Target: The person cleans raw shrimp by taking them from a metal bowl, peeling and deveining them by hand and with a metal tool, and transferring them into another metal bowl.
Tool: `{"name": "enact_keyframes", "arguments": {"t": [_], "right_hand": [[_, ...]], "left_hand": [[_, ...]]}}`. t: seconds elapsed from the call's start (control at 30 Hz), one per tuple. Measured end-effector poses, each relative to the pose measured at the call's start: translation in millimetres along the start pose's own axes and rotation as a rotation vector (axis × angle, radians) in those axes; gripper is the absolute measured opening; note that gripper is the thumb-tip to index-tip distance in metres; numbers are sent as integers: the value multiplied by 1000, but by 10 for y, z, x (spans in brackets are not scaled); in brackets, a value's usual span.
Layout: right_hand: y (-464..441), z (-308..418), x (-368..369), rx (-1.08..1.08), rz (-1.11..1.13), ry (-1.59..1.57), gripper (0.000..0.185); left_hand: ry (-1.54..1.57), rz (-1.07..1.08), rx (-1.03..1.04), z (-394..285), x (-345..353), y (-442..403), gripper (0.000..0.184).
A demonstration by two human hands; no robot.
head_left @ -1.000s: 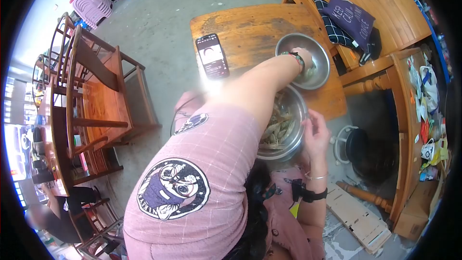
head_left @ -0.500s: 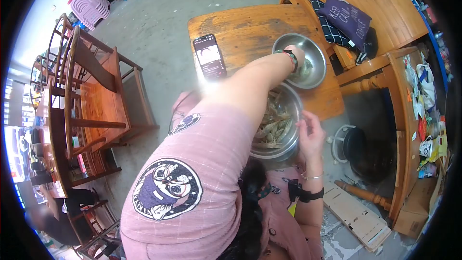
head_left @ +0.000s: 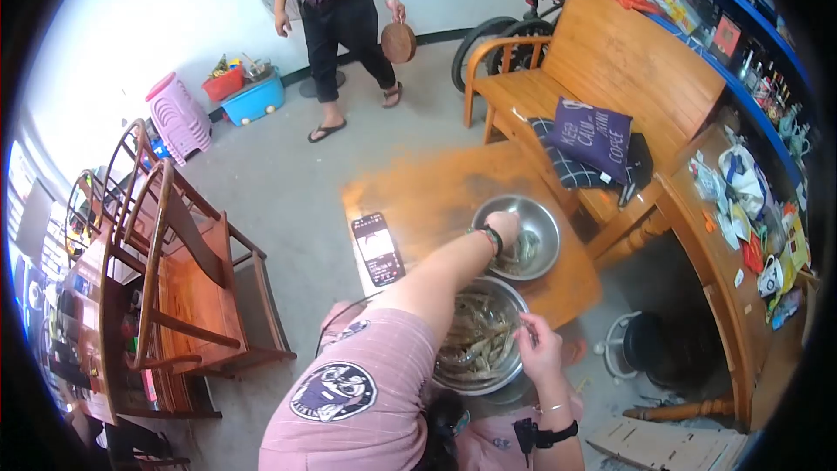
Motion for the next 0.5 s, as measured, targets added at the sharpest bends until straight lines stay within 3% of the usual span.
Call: {"name": "enact_keyframes", "arguments": {"t": [0.1,0.4,0.5], "right_hand": [[-12,21,-35,13,-3,12,21],[-2,-28,-140,-4,-31,4,22],[21,24,-102,-1,-28,-4,22]], "left_hand": [[128,4,-98,69,-3,-62,28],[-24,70,50,-46,-12,-21,20],[17,-40,62,59,-138,56,21]]}}
Point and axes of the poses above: each hand's wrist, its own y-axis away from the middle knuckle, its own x-axis out of the palm, z = x × y, the point moved 9 cm from there along -y, towards the middle knuckle, and after that the axes turned 4 degrees about -y, right-handed, at the moved point
